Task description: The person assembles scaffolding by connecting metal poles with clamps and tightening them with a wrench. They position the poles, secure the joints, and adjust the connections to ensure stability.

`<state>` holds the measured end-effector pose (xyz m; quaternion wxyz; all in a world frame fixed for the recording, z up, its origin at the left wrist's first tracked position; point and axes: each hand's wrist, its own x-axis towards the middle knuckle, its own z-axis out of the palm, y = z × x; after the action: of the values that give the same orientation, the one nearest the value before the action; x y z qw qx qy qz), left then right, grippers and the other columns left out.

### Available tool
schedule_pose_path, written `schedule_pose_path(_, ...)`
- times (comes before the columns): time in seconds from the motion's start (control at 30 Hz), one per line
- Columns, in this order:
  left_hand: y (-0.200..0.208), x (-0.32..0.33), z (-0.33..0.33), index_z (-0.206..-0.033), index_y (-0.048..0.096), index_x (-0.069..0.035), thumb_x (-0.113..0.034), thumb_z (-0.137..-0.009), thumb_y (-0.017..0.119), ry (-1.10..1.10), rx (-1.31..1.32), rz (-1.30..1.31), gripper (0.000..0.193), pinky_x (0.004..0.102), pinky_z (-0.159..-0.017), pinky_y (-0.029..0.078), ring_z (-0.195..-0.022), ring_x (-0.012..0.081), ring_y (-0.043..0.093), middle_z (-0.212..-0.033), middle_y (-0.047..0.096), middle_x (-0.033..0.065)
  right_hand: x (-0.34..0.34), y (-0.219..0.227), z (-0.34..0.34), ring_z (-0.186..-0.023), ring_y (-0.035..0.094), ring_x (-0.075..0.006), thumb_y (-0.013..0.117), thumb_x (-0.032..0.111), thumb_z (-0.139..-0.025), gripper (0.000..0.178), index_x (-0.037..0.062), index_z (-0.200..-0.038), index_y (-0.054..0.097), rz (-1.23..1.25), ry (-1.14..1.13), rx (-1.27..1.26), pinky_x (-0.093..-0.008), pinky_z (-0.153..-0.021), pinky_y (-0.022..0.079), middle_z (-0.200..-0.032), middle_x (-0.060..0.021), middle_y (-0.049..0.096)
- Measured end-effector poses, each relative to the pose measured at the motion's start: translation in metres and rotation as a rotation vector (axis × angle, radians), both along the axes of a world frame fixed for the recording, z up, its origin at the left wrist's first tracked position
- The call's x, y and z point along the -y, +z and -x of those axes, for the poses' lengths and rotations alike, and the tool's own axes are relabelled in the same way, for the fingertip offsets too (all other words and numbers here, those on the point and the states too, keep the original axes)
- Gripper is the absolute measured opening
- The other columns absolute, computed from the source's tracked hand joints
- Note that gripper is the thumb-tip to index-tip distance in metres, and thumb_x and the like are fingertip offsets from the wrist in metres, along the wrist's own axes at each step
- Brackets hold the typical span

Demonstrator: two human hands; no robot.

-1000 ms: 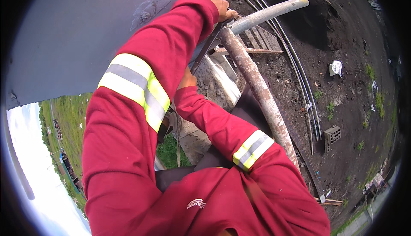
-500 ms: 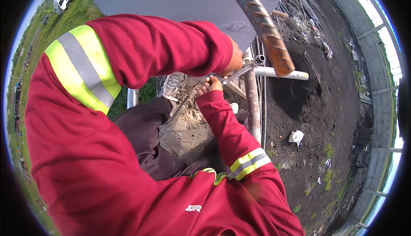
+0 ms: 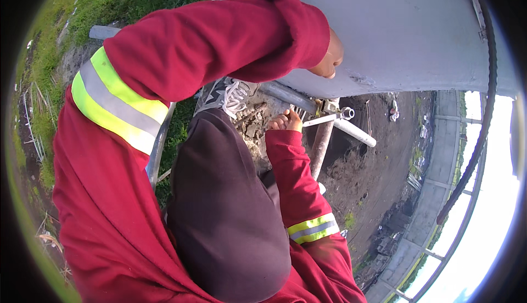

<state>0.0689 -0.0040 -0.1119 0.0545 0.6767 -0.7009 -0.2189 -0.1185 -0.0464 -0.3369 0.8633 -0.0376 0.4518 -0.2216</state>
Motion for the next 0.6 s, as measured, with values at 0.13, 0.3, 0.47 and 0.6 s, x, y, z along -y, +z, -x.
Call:
schedule_pose_path(0.13,-0.019,-0.007,-0.01,-0.092,0.06,-0.008,-0.035,-0.086,0.045,0.049,-0.115,0.014,0.032,0.0417,-0.069,0.044,-0.077,0.0286,0.058,-0.079,0.061,0.0115,0.001,-0.005,0.005,-0.031,0.02,-0.0062,0.049,0.027,-0.086,0.023,0.0115,-0.069,0.048,-0.019,0.016,0.088,-0.0215,-0.031,0.017,-0.043,0.0079,0.028)
schedule_pose_path(0.3,-0.038,-0.015,-0.017,-0.093,0.06,-0.008,-0.035,-0.085,0.046,0.071,-0.062,-0.037,0.032,0.0412,-0.068,0.044,-0.076,0.0291,0.059,-0.079,0.061,0.0129,0.0,-0.009,0.009,-0.034,0.022,-0.0058,0.049,0.025,-0.087,0.022,0.0101,-0.071,0.048,0.021,0.016,0.147,-0.0218,-0.034,0.02,-0.046,0.0076,0.027)
schedule_pose_path(0.47,-0.045,-0.023,-0.021,-0.095,0.06,-0.007,-0.035,-0.084,0.047,0.113,-0.078,-0.012,0.033,0.0421,-0.07,0.044,-0.077,0.0305,0.059,-0.081,0.062,0.0144,-0.002,-0.007,0.01,-0.035,0.022,-0.0063,0.05,0.028,-0.087,0.023,0.0123,-0.07,0.047,0.008,0.024,0.14,-0.022,-0.034,0.021,-0.046,0.0073,0.027)
schedule_pose_path(0.6,-0.042,-0.016,-0.015,-0.095,0.06,-0.007,-0.035,-0.084,0.047,0.11,-0.086,-0.059,0.033,0.0433,-0.07,0.044,-0.077,0.0313,0.059,-0.082,0.062,0.0147,-0.002,-0.005,0.013,-0.038,0.024,-0.0064,0.048,0.024,-0.088,0.022,0.0104,-0.072,0.047,0.003,0.032,0.131,-0.0224,-0.038,0.022,-0.048,0.007,0.027)
